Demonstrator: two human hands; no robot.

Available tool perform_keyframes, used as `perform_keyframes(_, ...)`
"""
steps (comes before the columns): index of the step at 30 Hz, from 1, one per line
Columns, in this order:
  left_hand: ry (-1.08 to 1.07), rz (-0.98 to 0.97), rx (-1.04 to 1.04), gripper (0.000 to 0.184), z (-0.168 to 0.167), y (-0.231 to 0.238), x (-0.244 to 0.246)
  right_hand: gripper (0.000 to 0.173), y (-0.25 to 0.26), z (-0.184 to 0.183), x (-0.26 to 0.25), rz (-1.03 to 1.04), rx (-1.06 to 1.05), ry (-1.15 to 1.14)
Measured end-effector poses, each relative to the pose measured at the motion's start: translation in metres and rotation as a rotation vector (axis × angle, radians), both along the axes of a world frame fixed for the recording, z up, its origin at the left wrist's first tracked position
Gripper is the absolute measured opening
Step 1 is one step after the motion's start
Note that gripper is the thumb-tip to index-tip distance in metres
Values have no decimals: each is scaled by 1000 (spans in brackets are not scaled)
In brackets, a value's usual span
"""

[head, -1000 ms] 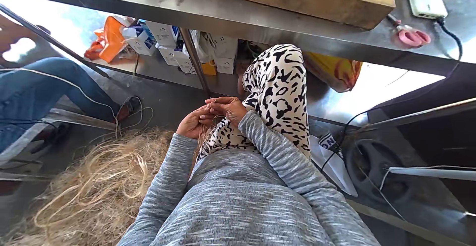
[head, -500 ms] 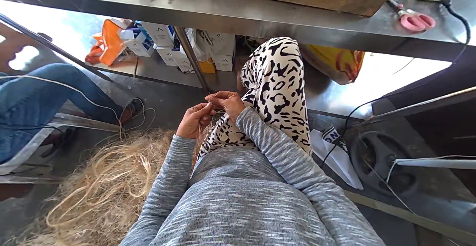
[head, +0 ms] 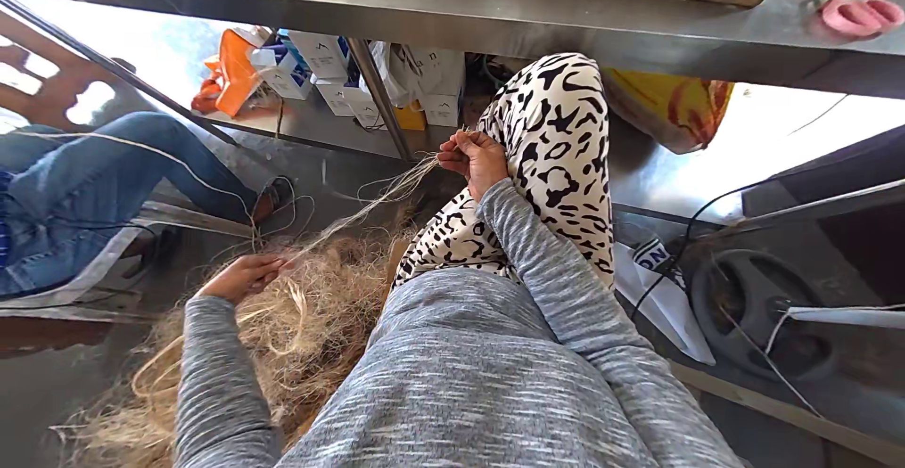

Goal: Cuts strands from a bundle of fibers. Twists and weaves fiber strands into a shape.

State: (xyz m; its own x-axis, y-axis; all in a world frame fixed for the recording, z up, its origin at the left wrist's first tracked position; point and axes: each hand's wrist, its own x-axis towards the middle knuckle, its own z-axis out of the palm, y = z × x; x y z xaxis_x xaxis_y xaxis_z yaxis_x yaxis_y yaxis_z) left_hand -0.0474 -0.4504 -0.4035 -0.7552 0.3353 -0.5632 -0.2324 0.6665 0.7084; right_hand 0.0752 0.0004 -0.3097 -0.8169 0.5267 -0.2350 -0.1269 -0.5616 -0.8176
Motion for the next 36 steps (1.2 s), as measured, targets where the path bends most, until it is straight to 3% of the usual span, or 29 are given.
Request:
perform_keyframes(3, 151, 117, -613, 28, -5, -48, -1, 11, -1, -1, -2, -29, 45, 6)
perform_keyframes(6, 265, 394, -890, 49, 8, -53, 9, 10, -4, 1, -3, -10, 47, -4)
perform_keyframes(8, 434, 409, -776, 58, 28, -36, 13, 9, -5, 1, -3, 29, 56, -13)
perform_keyframes(10, 686, 330, -531, 57, 48, -2, 12, 9, -6, 0, -3, 73, 64, -11)
perform_keyframes(15, 1007, 41, 73, 39, 92, 137, 16, 11, -6, -4, -2, 166, 58, -15)
perform_keyframes(19, 912, -238, 407, 40, 98, 237, 31, 10, -4, -2, 1, 224, 65, -28)
perform_keyframes(23, 603, -362, 562, 45, 76, 289, 43, 11, -3, -4, 2, 225, 79, -17)
perform_keyframes(27, 229, -211, 742, 31, 54, 287, 55, 12, -3, -6, 2, 214, 93, 3)
perform_keyframes(29, 171, -202, 736, 24, 48, 265, 55, 12, -3, -7, 1, 203, 110, -7)
perform_keyframes(32, 177, -236, 565, 21, 40, 214, 49, 10, -4, -8, -1, 168, 121, -24)
perform_keyframes(36, 133, -135, 288, 17, 13, 138, 29, 10, -4, -11, -4, 131, 143, -43)
